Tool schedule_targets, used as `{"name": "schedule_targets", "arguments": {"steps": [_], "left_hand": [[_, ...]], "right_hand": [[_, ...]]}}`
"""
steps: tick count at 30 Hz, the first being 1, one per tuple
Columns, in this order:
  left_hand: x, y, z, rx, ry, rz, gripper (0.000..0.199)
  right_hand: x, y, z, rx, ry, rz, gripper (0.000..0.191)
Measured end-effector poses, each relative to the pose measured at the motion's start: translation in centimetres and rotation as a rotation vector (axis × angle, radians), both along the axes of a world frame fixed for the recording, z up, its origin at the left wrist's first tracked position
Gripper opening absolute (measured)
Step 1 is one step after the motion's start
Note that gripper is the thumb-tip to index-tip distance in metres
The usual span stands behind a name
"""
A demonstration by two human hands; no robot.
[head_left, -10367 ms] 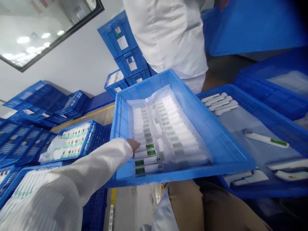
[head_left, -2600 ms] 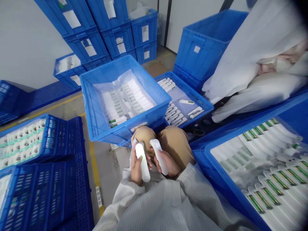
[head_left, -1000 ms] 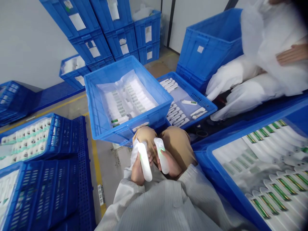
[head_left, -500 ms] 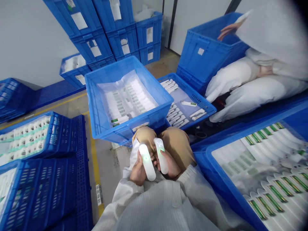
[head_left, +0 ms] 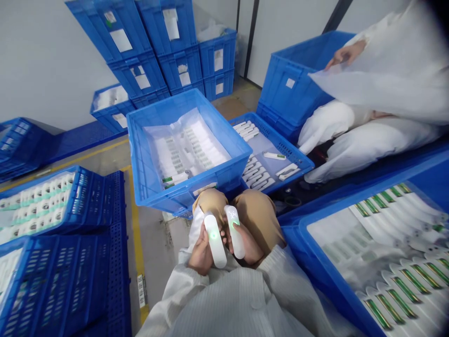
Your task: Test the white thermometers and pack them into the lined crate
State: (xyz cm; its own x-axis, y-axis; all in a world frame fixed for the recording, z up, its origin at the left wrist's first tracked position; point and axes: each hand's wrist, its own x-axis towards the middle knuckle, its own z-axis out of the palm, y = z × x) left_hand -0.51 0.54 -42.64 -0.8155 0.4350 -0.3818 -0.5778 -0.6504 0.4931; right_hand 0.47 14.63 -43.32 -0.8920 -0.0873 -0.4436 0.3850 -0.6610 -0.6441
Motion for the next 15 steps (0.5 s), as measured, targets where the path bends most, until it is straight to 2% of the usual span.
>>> {"name": "schedule_targets", "arguments": {"steps": [4,8,11,15], "left_hand": [[0.0,0.2,0.2,-0.036,-0.015,0.035,0.057],[0.0,0.5,0.2,-0.066,0.044,0.008,0.073],[0.1,0.7,0.4,-0.112,0.11,0.053,0.083],[-0.1,0.9,0.8,-0.172,0.1,0.069,0.084]], "right_hand": [[0.0,0.1,0.0,-0.012,-0.024,-0.001,0.045],[0.0,0.2,-0.1,-0.015,-0.033,0.004,0.049],[0.0,0.1,-1.0,-0.011,-0.021,0.01,0.05],[-0.1,-0.1,-2.4,0.01,0.033,0.0,0.047]]}}
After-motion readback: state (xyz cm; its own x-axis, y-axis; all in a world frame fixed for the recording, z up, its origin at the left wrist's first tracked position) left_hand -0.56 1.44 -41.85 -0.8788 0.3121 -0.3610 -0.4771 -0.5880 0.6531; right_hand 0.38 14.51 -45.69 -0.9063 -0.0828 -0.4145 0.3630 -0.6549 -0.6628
